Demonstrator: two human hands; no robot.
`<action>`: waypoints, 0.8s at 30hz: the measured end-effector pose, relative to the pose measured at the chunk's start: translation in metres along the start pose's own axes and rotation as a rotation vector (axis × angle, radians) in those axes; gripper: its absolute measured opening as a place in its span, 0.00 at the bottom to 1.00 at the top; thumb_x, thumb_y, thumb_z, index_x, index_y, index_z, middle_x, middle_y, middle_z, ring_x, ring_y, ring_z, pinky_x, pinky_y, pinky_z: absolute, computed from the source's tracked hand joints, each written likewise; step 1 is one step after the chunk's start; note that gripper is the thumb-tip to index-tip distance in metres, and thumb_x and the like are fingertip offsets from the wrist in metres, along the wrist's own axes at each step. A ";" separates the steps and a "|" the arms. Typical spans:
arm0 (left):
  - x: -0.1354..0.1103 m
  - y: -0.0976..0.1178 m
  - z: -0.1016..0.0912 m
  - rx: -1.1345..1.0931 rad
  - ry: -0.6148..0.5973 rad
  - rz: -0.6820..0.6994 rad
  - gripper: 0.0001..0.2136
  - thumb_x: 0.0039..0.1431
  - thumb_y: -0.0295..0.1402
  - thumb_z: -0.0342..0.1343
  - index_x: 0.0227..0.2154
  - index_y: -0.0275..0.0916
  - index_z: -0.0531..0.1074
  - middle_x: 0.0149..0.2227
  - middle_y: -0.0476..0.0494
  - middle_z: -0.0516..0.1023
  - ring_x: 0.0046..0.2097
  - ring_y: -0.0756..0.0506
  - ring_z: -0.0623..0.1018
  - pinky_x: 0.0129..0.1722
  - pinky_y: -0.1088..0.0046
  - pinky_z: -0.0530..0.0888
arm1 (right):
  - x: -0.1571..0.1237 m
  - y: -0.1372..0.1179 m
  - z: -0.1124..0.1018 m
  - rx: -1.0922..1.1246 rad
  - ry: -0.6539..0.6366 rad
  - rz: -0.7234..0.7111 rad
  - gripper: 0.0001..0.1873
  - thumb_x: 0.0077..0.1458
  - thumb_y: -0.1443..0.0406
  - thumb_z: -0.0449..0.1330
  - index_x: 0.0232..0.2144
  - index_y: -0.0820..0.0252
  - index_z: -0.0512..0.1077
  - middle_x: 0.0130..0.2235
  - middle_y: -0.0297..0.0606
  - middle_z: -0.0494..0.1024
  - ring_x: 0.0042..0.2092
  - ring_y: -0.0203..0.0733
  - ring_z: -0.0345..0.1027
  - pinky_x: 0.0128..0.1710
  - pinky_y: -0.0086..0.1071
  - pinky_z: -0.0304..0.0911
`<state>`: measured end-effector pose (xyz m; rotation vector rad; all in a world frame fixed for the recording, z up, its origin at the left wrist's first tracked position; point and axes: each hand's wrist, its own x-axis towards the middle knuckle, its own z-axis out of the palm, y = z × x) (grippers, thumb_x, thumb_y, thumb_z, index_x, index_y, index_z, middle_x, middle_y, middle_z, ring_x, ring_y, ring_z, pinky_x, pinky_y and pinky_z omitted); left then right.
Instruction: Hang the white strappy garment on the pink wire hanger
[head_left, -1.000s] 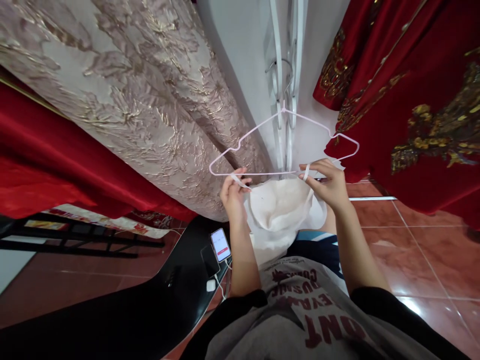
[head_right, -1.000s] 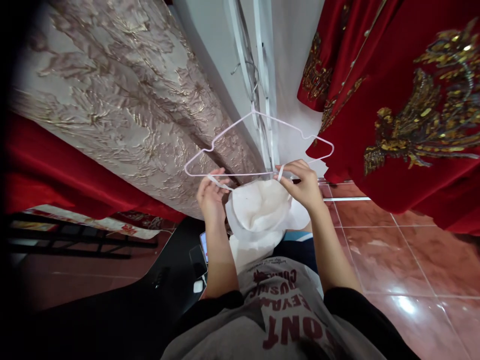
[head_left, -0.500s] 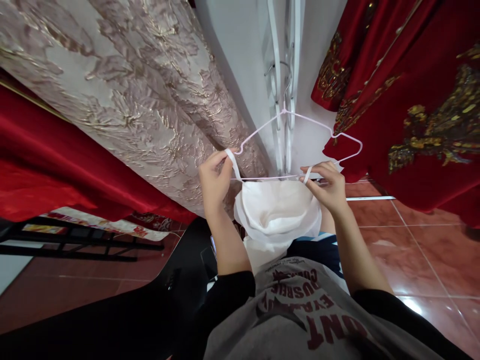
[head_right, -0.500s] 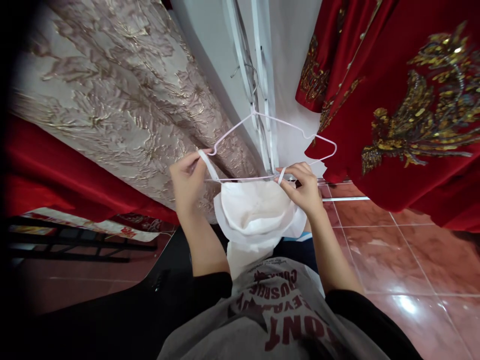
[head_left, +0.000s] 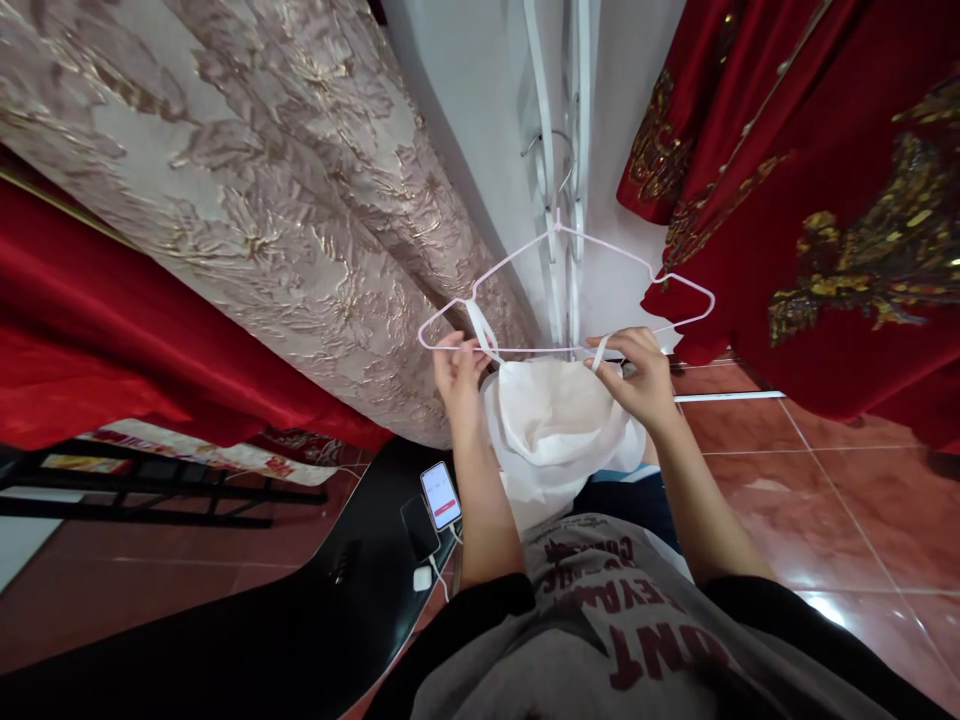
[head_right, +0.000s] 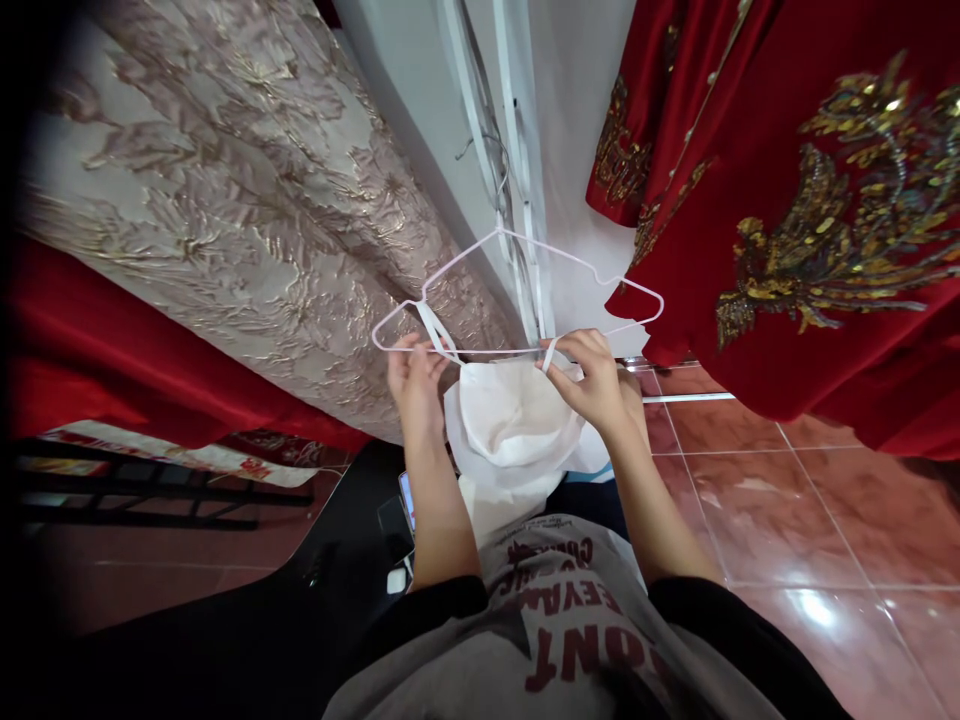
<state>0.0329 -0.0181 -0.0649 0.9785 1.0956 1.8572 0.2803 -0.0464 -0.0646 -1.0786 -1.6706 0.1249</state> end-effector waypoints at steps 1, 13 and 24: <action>-0.006 -0.003 0.005 -0.017 -0.017 -0.006 0.19 0.60 0.49 0.67 0.46 0.44 0.70 0.41 0.43 0.85 0.44 0.45 0.86 0.48 0.67 0.79 | -0.001 -0.001 0.001 0.002 0.007 -0.012 0.09 0.63 0.54 0.66 0.41 0.49 0.82 0.39 0.37 0.84 0.43 0.50 0.76 0.49 0.49 0.69; -0.015 -0.004 0.014 -0.060 -0.060 0.023 0.19 0.58 0.49 0.69 0.40 0.43 0.70 0.35 0.46 0.84 0.36 0.44 0.86 0.45 0.65 0.80 | 0.010 0.079 -0.055 0.072 0.505 0.154 0.25 0.60 0.56 0.70 0.58 0.52 0.76 0.59 0.52 0.78 0.61 0.58 0.74 0.62 0.54 0.70; -0.015 0.000 0.013 -0.129 -0.059 -0.036 0.20 0.56 0.48 0.71 0.39 0.42 0.69 0.30 0.49 0.83 0.29 0.47 0.83 0.38 0.69 0.78 | 0.062 0.005 -0.081 -0.294 0.054 0.119 0.14 0.55 0.52 0.71 0.32 0.50 0.72 0.39 0.44 0.81 0.44 0.58 0.74 0.50 0.57 0.69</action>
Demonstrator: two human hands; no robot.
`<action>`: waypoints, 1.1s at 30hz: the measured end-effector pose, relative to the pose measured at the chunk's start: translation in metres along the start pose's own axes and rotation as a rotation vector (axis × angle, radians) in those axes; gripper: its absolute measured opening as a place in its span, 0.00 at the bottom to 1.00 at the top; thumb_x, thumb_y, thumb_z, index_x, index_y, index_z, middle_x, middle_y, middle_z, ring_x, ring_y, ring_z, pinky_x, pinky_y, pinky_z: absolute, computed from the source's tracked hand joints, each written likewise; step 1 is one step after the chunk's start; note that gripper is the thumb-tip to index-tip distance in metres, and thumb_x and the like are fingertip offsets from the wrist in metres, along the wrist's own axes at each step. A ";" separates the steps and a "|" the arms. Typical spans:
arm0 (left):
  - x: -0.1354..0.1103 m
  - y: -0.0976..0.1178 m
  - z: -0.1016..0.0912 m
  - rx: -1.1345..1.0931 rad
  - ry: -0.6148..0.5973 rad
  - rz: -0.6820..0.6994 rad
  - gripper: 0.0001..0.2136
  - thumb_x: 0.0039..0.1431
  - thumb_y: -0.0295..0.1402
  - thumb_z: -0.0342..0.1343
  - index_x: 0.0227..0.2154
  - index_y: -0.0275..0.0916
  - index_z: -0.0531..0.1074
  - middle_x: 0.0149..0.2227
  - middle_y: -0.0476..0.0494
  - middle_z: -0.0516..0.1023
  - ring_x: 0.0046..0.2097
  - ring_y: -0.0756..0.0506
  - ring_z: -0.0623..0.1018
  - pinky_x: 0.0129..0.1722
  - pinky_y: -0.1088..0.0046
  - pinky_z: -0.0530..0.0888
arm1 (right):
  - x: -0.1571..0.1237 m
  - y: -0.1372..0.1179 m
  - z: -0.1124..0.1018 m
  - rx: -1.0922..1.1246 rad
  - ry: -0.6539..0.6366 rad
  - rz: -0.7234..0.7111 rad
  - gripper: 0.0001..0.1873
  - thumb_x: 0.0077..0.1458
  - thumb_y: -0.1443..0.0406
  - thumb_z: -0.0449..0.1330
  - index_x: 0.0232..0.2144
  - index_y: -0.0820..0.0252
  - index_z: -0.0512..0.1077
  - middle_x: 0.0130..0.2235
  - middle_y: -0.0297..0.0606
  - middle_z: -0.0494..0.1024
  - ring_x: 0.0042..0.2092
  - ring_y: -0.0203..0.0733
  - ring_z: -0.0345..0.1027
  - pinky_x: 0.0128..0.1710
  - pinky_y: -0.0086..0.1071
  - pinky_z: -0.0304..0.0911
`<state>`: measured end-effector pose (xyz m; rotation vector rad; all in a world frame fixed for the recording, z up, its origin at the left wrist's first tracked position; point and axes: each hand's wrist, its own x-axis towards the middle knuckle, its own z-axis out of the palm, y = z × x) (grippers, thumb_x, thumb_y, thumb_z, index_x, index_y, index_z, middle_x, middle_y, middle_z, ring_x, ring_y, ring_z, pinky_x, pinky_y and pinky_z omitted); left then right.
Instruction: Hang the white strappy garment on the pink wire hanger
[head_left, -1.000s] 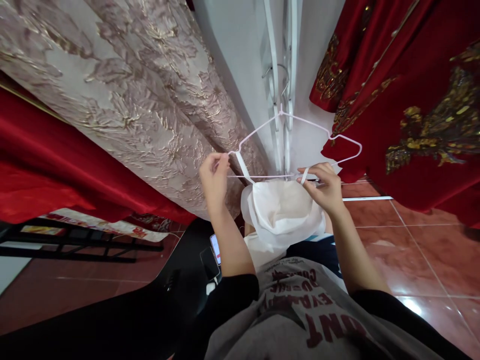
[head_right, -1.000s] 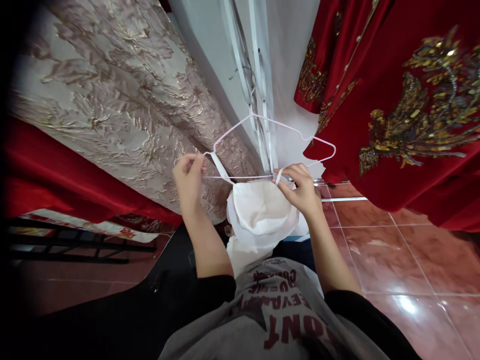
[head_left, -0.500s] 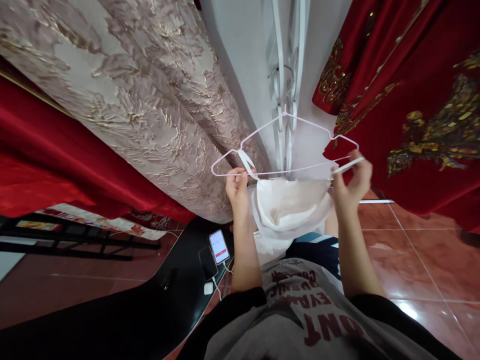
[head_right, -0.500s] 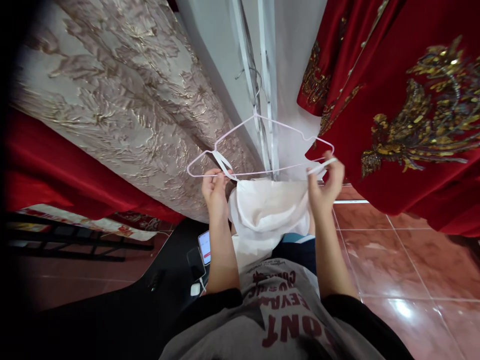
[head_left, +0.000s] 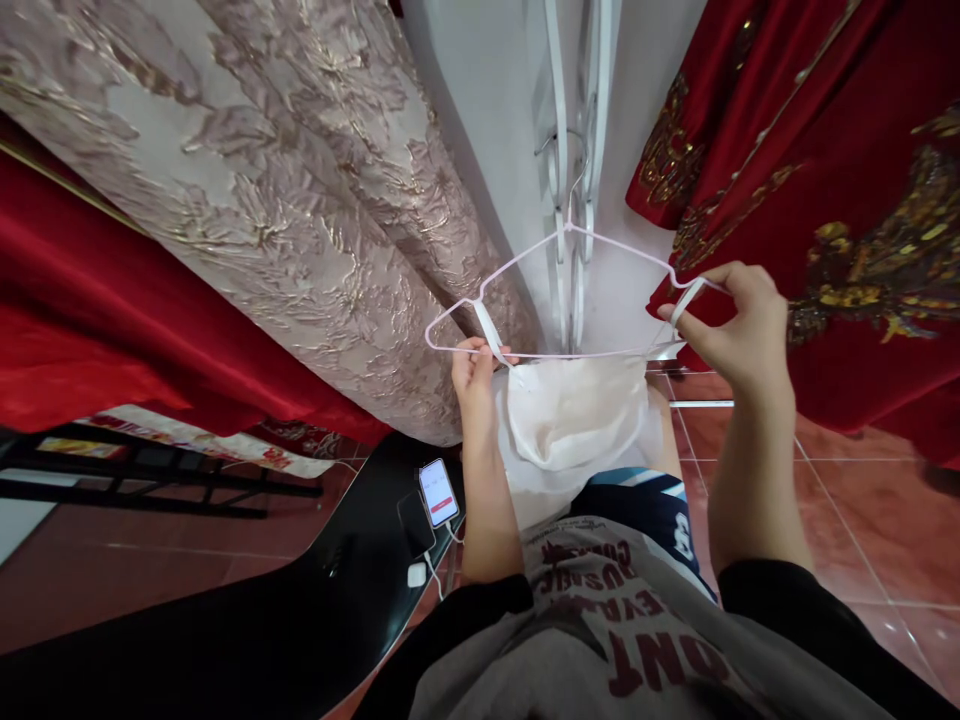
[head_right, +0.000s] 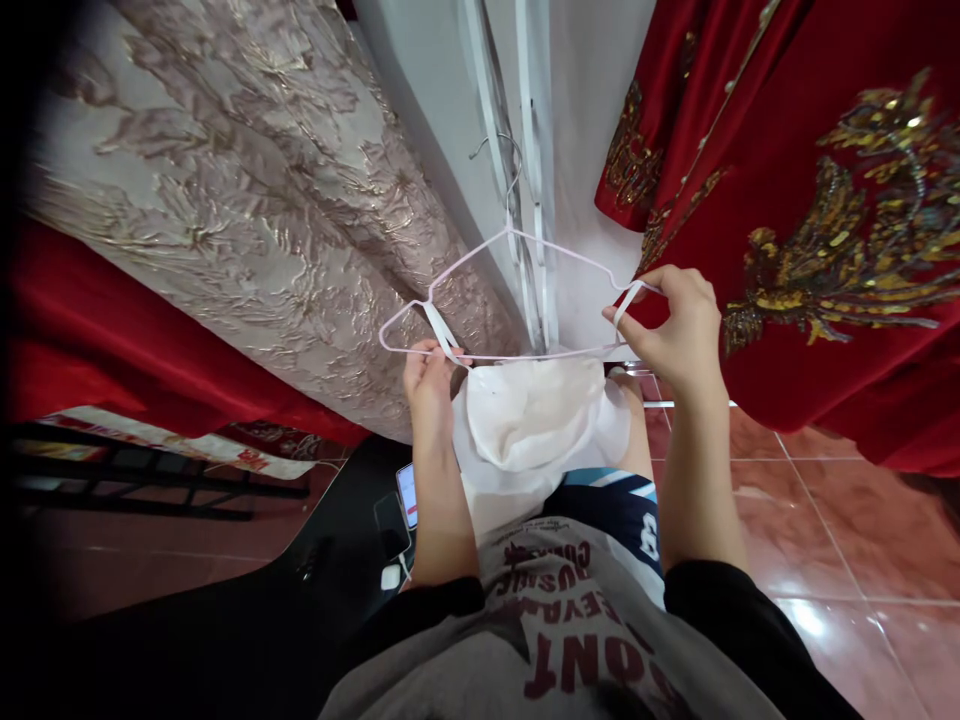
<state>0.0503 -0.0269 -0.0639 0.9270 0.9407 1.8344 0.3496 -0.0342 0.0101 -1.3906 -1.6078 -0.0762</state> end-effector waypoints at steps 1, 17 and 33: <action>0.001 0.001 -0.001 0.003 0.003 0.005 0.20 0.55 0.47 0.71 0.39 0.42 0.69 0.29 0.49 0.82 0.28 0.47 0.82 0.38 0.69 0.78 | -0.002 0.001 0.001 -0.024 0.001 -0.005 0.15 0.55 0.51 0.71 0.34 0.51 0.72 0.39 0.44 0.81 0.45 0.58 0.73 0.51 0.57 0.68; -0.007 -0.007 0.006 -0.005 0.011 -0.050 0.18 0.56 0.43 0.70 0.37 0.43 0.67 0.30 0.50 0.83 0.27 0.51 0.77 0.38 0.71 0.75 | -0.034 -0.030 0.044 0.329 -0.360 -0.351 0.29 0.66 0.62 0.58 0.68 0.45 0.66 0.62 0.41 0.77 0.62 0.54 0.72 0.63 0.54 0.66; -0.002 0.075 -0.017 -0.020 -0.327 -0.049 0.24 0.54 0.49 0.70 0.50 0.42 0.82 0.55 0.35 0.81 0.56 0.39 0.80 0.48 0.67 0.77 | -0.063 -0.023 0.079 0.281 -0.284 -0.220 0.15 0.68 0.61 0.59 0.54 0.46 0.78 0.50 0.36 0.85 0.52 0.48 0.76 0.67 0.55 0.55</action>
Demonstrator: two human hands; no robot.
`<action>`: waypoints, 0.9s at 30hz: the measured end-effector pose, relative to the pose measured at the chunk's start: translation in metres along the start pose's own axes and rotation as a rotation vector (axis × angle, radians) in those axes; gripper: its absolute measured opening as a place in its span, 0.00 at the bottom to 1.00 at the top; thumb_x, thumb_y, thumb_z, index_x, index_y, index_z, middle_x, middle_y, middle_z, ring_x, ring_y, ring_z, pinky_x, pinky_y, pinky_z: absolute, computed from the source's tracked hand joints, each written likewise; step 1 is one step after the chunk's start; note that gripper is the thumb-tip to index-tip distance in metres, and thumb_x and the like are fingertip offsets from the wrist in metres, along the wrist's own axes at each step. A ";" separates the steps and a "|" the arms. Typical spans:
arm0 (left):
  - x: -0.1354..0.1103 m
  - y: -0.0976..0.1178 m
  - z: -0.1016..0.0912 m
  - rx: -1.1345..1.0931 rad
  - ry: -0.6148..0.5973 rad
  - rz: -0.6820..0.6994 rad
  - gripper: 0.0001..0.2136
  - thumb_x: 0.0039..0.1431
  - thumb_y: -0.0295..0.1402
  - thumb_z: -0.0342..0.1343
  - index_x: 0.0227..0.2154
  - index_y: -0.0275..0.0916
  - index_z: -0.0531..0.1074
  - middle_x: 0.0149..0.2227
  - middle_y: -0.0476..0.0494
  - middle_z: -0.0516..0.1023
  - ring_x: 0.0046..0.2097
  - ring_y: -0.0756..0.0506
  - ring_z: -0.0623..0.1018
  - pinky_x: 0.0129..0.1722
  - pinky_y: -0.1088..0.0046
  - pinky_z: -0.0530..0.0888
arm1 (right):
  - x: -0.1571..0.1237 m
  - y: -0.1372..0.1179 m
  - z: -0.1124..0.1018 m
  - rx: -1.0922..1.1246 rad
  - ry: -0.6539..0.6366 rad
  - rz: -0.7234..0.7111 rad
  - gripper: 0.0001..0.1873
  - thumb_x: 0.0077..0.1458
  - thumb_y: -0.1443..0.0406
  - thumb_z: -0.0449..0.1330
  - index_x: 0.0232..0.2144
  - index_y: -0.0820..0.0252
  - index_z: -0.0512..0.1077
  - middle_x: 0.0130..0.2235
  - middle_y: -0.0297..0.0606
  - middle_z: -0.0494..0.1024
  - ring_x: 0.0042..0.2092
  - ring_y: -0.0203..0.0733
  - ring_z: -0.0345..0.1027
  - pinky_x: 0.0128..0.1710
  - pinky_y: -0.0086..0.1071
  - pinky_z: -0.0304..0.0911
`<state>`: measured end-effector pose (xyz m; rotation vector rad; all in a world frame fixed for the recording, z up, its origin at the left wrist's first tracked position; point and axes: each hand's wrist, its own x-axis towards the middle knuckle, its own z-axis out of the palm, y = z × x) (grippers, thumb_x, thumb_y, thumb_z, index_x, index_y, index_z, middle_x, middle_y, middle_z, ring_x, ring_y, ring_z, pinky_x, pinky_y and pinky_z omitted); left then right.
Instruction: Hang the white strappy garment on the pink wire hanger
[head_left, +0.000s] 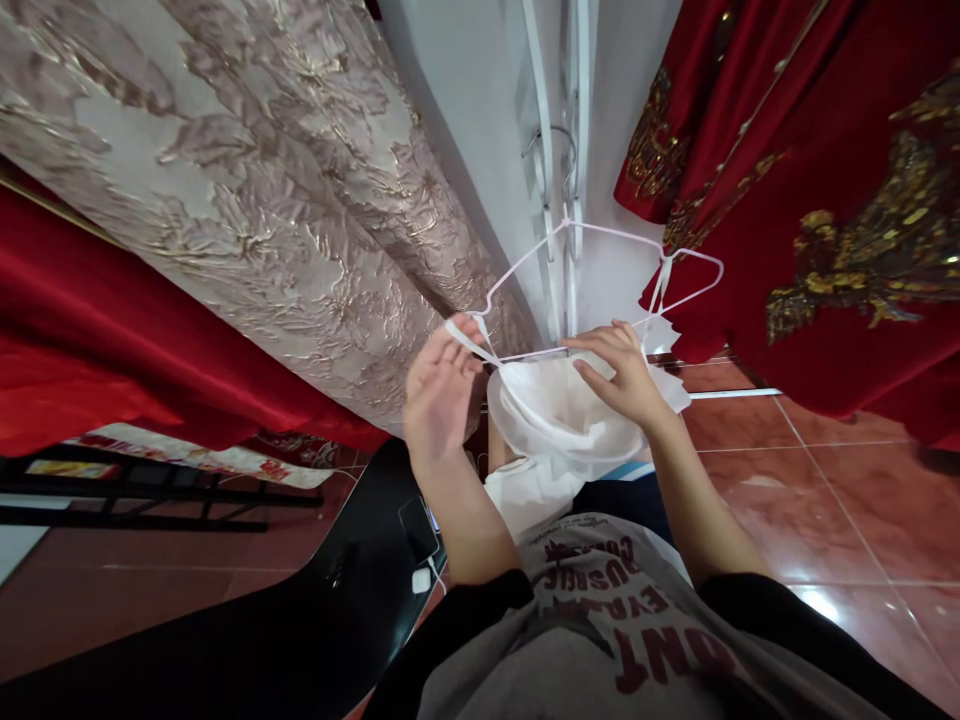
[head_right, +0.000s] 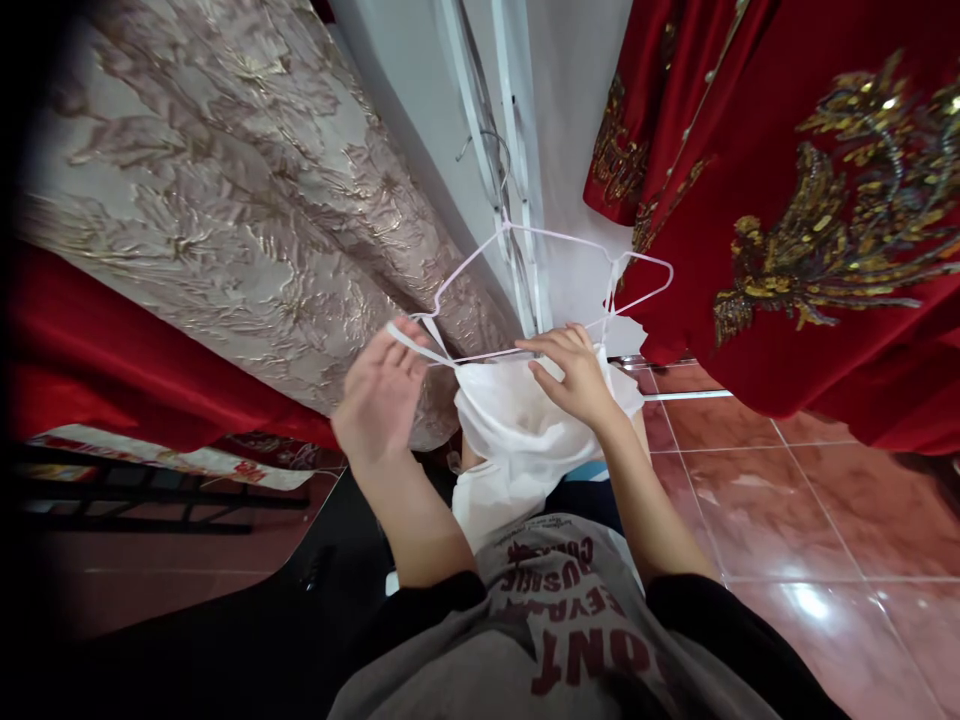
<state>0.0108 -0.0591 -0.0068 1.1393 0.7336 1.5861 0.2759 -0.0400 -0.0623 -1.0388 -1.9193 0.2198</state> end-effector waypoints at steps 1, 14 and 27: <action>0.004 0.002 -0.002 -0.037 0.055 0.059 0.26 0.54 0.51 0.69 0.52 0.42 0.81 0.61 0.34 0.79 0.61 0.37 0.78 0.51 0.67 0.77 | -0.001 0.001 -0.001 -0.001 0.008 -0.004 0.15 0.69 0.62 0.59 0.54 0.45 0.78 0.50 0.36 0.85 0.52 0.48 0.76 0.68 0.55 0.55; -0.002 -0.057 0.013 -0.010 0.355 -0.054 0.19 0.58 0.51 0.68 0.36 0.39 0.76 0.38 0.39 0.84 0.44 0.42 0.85 0.25 0.78 0.64 | -0.009 -0.021 0.014 0.065 -0.002 0.006 0.20 0.68 0.61 0.59 0.59 0.43 0.75 0.57 0.39 0.82 0.62 0.54 0.74 0.71 0.64 0.56; 0.005 -0.058 0.020 -0.013 0.365 0.052 0.23 0.55 0.55 0.69 0.33 0.40 0.70 0.26 0.49 0.72 0.37 0.45 0.85 0.20 0.80 0.60 | 0.022 0.018 -0.066 0.618 0.246 0.567 0.06 0.51 0.63 0.69 0.33 0.59 0.83 0.27 0.32 0.78 0.20 0.30 0.65 0.16 0.25 0.60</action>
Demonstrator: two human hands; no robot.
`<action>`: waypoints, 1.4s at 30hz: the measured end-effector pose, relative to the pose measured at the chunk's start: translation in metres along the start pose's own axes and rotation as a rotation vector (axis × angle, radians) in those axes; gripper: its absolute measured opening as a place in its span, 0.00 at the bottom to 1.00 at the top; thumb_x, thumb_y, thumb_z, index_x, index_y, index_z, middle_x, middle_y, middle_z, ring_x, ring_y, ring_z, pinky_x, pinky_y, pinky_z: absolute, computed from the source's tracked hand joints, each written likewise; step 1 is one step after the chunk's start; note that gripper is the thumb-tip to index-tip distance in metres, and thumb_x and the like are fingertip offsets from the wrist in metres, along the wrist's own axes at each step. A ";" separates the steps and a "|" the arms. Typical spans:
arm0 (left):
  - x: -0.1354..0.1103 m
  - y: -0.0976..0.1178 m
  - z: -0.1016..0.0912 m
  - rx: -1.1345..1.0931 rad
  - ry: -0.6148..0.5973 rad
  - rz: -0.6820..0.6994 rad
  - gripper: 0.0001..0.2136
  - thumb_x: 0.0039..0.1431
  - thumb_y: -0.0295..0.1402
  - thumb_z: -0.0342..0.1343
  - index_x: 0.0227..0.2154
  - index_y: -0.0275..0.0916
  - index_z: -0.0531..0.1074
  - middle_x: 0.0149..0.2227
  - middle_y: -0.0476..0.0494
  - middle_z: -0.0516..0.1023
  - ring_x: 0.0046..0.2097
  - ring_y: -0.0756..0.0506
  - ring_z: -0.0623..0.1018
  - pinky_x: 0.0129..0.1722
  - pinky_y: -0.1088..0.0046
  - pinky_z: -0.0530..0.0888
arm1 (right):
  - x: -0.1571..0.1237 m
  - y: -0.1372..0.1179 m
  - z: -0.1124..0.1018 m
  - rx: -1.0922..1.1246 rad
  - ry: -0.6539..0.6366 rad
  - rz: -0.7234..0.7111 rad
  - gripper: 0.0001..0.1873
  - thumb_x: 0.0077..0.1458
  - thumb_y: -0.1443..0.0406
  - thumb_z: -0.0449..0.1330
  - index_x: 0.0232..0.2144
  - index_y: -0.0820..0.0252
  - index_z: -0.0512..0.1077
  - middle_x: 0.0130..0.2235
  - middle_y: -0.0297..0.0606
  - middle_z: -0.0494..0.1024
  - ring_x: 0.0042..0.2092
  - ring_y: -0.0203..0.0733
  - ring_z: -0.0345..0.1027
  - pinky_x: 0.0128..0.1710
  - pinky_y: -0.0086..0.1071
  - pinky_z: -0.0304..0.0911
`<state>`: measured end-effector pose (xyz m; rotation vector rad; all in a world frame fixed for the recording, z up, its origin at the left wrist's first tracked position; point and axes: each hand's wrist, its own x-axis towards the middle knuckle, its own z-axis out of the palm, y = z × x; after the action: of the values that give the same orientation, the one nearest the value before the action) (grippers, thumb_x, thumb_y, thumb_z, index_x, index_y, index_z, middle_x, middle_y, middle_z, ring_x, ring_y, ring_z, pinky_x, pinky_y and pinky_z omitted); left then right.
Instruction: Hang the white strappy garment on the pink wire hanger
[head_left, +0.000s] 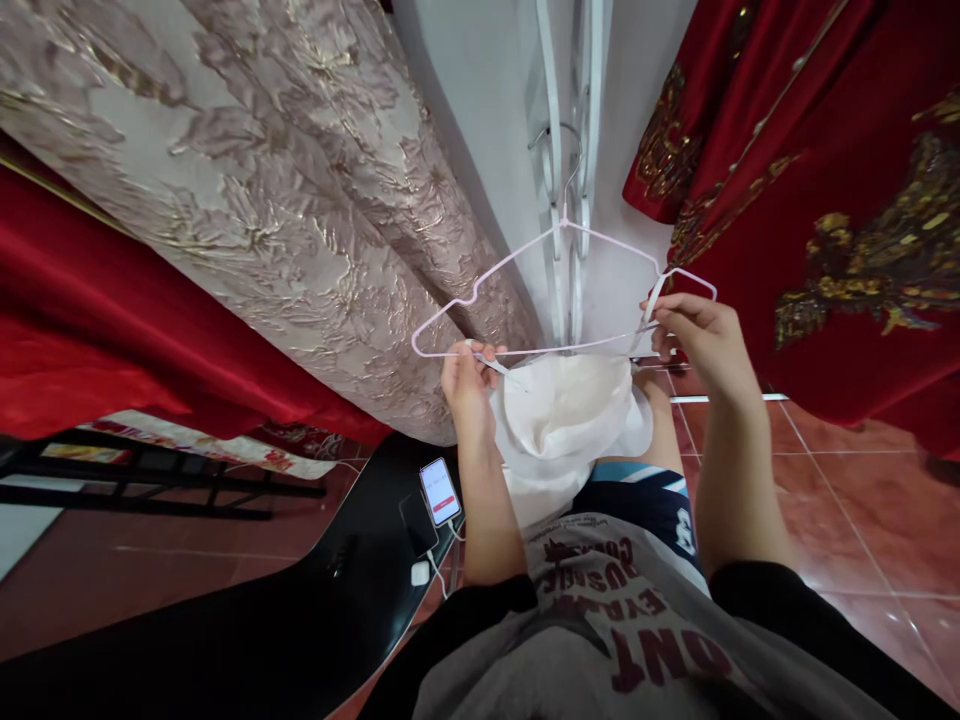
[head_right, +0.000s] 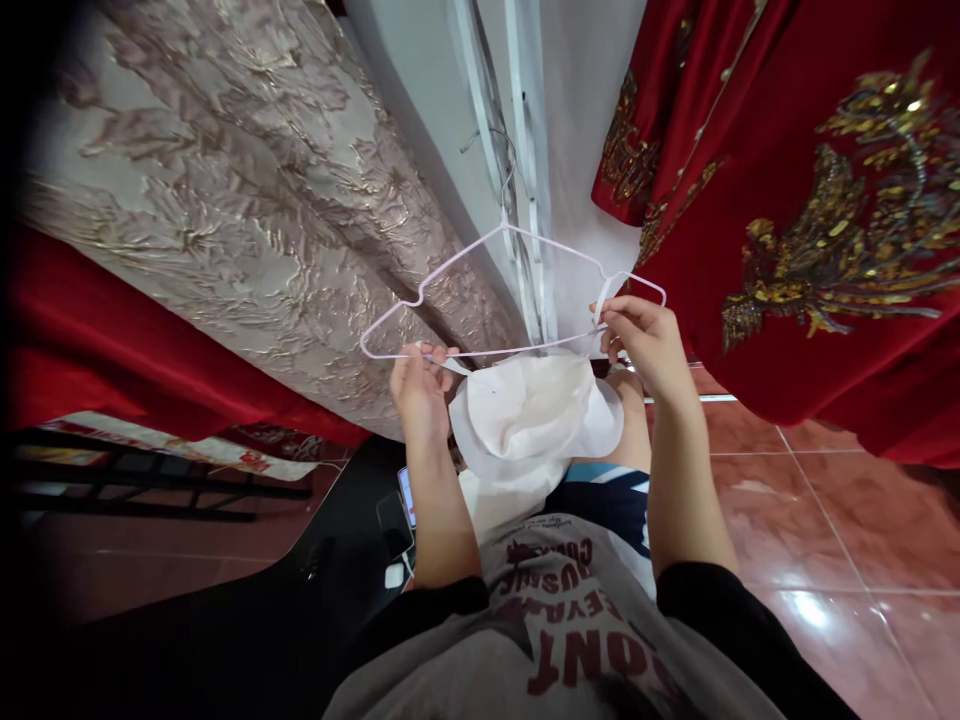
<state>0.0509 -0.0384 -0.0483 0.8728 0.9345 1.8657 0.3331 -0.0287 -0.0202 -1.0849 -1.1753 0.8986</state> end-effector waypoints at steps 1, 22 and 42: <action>0.000 0.000 0.000 0.002 -0.002 0.001 0.24 0.55 0.55 0.70 0.33 0.40 0.70 0.26 0.49 0.72 0.37 0.45 0.85 0.20 0.80 0.60 | 0.003 -0.006 0.001 -0.019 -0.030 -0.007 0.06 0.50 0.63 0.69 0.32 0.59 0.83 0.24 0.31 0.77 0.20 0.30 0.64 0.15 0.25 0.59; 0.004 0.006 -0.009 -0.014 -0.082 -0.095 0.22 0.55 0.53 0.70 0.31 0.40 0.70 0.27 0.49 0.71 0.39 0.44 0.85 0.21 0.80 0.60 | 0.021 0.016 0.003 0.081 0.323 -0.362 0.21 0.52 0.59 0.76 0.50 0.45 0.80 0.50 0.37 0.87 0.51 0.52 0.80 0.56 0.56 0.76; 0.008 0.002 -0.023 0.070 0.007 -0.032 0.14 0.57 0.42 0.69 0.39 0.39 0.77 0.43 0.36 0.86 0.47 0.41 0.86 0.25 0.79 0.68 | -0.027 0.031 0.051 -0.537 -0.243 -0.509 0.14 0.64 0.56 0.65 0.50 0.48 0.83 0.44 0.41 0.86 0.46 0.53 0.78 0.51 0.52 0.71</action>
<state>0.0274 -0.0384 -0.0560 0.8892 1.0178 1.8194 0.2781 -0.0375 -0.0553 -1.0295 -1.8602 0.3209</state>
